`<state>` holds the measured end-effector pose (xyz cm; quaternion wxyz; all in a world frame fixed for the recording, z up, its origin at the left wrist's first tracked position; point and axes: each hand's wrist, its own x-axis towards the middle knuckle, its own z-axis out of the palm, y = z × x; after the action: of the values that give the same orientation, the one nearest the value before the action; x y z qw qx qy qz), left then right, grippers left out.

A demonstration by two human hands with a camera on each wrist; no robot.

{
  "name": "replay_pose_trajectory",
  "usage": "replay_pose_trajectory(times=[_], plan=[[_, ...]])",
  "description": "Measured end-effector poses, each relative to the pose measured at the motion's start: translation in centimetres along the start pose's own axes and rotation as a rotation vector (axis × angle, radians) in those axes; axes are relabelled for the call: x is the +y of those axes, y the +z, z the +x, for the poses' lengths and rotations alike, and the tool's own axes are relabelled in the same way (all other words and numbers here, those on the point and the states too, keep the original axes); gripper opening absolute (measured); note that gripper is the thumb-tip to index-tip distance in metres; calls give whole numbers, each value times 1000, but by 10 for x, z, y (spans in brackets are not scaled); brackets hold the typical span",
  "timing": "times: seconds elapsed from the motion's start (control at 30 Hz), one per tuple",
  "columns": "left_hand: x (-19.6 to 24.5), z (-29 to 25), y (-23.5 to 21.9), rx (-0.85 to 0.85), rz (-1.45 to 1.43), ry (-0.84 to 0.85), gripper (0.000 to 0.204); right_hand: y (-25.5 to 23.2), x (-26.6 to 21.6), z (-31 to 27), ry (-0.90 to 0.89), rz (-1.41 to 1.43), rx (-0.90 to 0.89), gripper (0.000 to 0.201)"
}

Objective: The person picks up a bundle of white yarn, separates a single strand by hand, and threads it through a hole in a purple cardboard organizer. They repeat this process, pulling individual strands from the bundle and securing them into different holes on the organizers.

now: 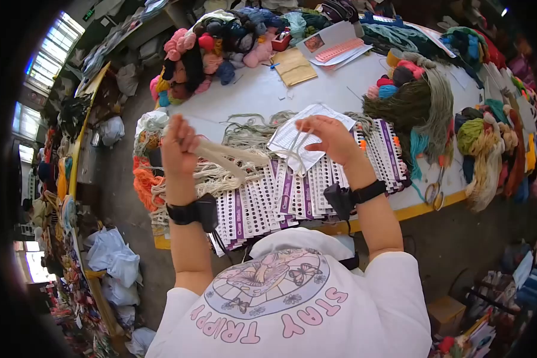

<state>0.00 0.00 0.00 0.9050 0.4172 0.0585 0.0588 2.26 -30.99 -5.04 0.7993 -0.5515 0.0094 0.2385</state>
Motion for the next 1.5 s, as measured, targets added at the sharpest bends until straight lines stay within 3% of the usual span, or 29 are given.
replay_pose_trajectory(times=[0.07, 0.17, 0.27, 0.37, 0.43, 0.47, 0.53, 0.6, 0.63, 0.7, 0.77, 0.83, 0.93, 1.0, 1.1, 1.17, 1.2, 1.27, 1.3, 1.33, 1.37, 1.4, 1.43, 1.47, 1.5], plan=[[17, 0, -21, 56, -28, 63, 16, -16, 5, 3, -41, -62, 124, 26], [32, -9, -37, 73, 145, 123, 16, -59, 10, 11, -94, -650, 409, 21], [38, -29, -3, -8, 550, 89, 15, -42, -16, 3, 12, -373, 469, 19], [14, -44, 41, -152, 882, -13, 15, 15, -25, 9, -140, 7, 235, 19], [-7, -43, 54, -288, 792, -57, 13, 64, -18, 13, -116, 100, 16, 19], [-13, -40, 56, -357, 746, -79, 13, 78, -12, 14, -35, 107, -183, 19], [-4, -28, 48, -157, 640, -78, 12, 86, -1, 15, 117, 159, -526, 18], [13, -15, 18, 61, 581, -38, 14, 55, -12, 12, 299, 159, -704, 17], [25, -11, -8, 81, 519, 21, 13, 34, -20, 7, 392, 158, -792, 17], [49, -11, -57, 248, 479, 119, 14, 2, -45, -17, 174, -156, -447, 21], [69, -14, -108, 364, 480, 181, 15, -34, -69, -30, -65, -336, -244, 20], [84, -23, -141, 463, 480, 217, 17, -62, -95, -49, -105, -310, -145, 19], [97, -36, -186, 600, 544, 218, 19, -94, -131, -70, -118, -457, -155, 19], [103, -43, -199, 692, 592, 238, 20, -102, -152, -80, -135, -729, -127, 22], [111, -50, -230, 718, 641, 244, 19, -104, -177, -91, -130, -925, -144, 25], [110, -56, -227, 683, 610, 220, 18, -102, -189, -92, -125, -1020, -148, 25], [111, -60, -225, 666, 595, 210, 18, -100, -191, -93, -102, -1011, -55, 25], [128, -79, -245, 535, 712, 318, 31, -118, -204, -89, -197, -655, -170, 24], [152, -96, -264, 534, 641, 320, 46, -131, -212, -85, -242, -478, -229, 23], [177, -121, -266, 596, 638, 407, 42, -144, -218, -85, -159, -652, 22, 22], [201, -148, -265, 876, 712, 549, 37, -155, -222, -89, -215, -724, 195, 22], [275, -200, -373, 722, 351, 600, 30, -163, -226, -93, -272, -792, 369, 22], [307, -238, -380, 1184, 739, 817, 39, -174, -232, -96, -331, -858, 540, 22], [324, -272, -370, 1321, 793, 908, 36, -202, -246, -103, -402, -567, 446, 22], [336, -301, -363, 1332, 780, 935, 34, -225, -259, -107, -460, -274, 344, 22]])
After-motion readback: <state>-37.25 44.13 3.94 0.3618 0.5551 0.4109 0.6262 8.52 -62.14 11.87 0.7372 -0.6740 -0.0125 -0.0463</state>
